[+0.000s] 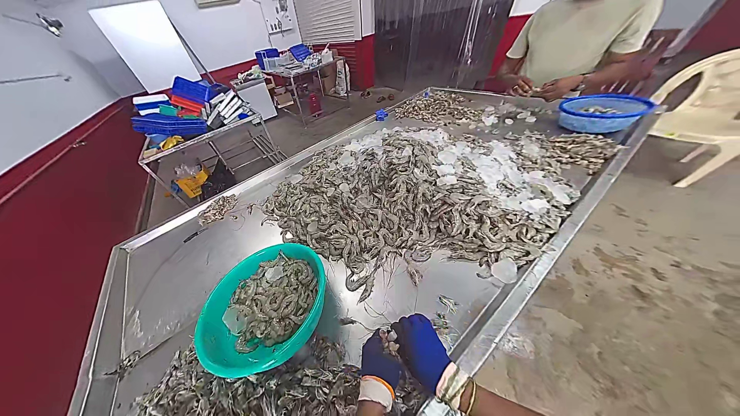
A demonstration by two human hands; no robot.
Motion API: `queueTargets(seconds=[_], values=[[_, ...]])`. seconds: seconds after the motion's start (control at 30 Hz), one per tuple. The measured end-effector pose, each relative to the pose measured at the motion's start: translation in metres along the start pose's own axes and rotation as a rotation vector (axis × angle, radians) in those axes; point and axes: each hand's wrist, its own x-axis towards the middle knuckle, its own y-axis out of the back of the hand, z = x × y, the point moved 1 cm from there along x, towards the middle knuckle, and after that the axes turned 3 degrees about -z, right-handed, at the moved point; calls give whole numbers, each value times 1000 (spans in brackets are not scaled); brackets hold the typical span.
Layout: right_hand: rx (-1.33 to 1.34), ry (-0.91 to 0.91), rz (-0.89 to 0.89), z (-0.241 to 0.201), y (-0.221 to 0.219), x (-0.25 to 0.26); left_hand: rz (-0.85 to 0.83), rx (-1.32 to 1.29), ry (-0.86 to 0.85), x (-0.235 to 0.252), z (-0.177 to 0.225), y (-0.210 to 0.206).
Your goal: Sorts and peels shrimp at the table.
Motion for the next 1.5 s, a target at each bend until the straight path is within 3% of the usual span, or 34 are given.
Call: queueTargets(seconds=[0.13, 0.27, 0.33, 0.47, 0.6, 0.7, 0.77, 0.83, 0.9, 1.03, 1.13, 1.23, 1.33, 1.43, 1.5], values=[[39, 80, 15, 24, 8, 4, -186, 75, 7, -8, 8, 19], [272, 245, -287, 49, 33, 11, -186, -28, -35, -9, 0, 27], [185, 276, -295, 39, 41, 8, -180, -36, -72, -7, -7, 30], [-40, 136, -327, 0, 36, 8, -172, 9, -73, -5, -10, 33], [626, 77, -425, 17, 33, 11, -204, -139, -43, -15, -20, 39], [1001, 289, -278, 50, 22, 7, -184, -194, 31, -34, -9, 56], [881, 296, -372, 67, 24, 13, -118, -276, -21, -29, -22, 54], [386, 231, -452, 80, 28, 27, -52, -373, -114, -21, -36, 50], [134, 70, -444, 70, 37, 53, 30, -444, -208, -13, -41, 47], [166, -314, -255, 9, 51, 121, 191, -518, -182, -9, -37, 42], [240, -450, -159, -33, 31, 146, 222, -573, -177, -6, -43, 42], [174, -391, -318, -59, 15, 108, 288, -433, -298, -4, -58, 47], [38, -198, -533, -56, 10, 57, 231, -214, -307, -4, -58, 49], [145, -57, -542, -46, 22, 27, 88, -80, -259, 1, -50, 41], [209, -47, -507, -39, 31, 19, 99, -71, -218, 1, -45, 35]])
